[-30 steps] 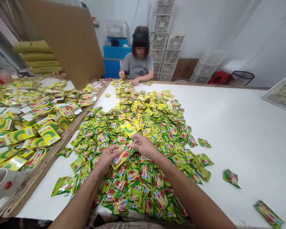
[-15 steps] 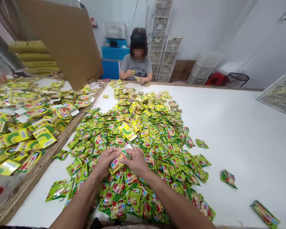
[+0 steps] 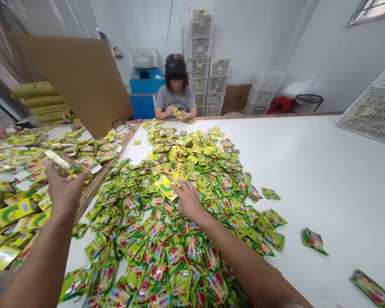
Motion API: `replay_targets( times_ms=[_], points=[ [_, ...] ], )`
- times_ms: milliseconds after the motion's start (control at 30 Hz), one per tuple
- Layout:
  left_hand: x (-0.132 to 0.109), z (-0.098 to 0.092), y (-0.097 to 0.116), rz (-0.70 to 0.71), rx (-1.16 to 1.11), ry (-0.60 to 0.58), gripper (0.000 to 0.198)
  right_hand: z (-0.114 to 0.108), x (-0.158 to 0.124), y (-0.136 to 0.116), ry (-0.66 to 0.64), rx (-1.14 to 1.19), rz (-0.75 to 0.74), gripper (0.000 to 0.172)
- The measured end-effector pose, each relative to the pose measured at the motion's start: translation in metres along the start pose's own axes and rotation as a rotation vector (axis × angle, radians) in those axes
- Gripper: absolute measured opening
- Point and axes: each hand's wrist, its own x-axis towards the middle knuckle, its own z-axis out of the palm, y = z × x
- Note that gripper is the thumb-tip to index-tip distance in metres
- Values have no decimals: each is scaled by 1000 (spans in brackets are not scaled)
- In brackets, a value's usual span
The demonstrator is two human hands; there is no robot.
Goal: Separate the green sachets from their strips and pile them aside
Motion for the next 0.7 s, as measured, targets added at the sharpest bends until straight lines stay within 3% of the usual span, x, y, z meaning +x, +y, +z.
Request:
replay_targets(
  times_ms=[67,133,233,300,400,500,600,700],
  points=[
    [-9,13,6,127,181,-100,84,11,6,11,-8,-70,-31,48],
    [-35,33,10,282,278,-378,79,18,7,14,50,-29,-97,37],
    [-79,65,11,471,306,-730,91,15,-4,6,187,142,-217,36],
    [-101,76,12,497,239,-908,92,6,-17,-4,251,244,-277,35],
    [-118,76,18,376,125,-1101,66,-5,-36,-18,305,371,-264,33],
    [-129,65,25,279,75,-1168,40,-12,-44,-27,297,533,-134,28],
    [-139,54,26,148,-131,-1145,43,-21,-32,-30,137,709,76,21],
    [-149,50,21,-125,-448,-1053,49,-27,-1,-20,-8,803,299,28]
  ],
)
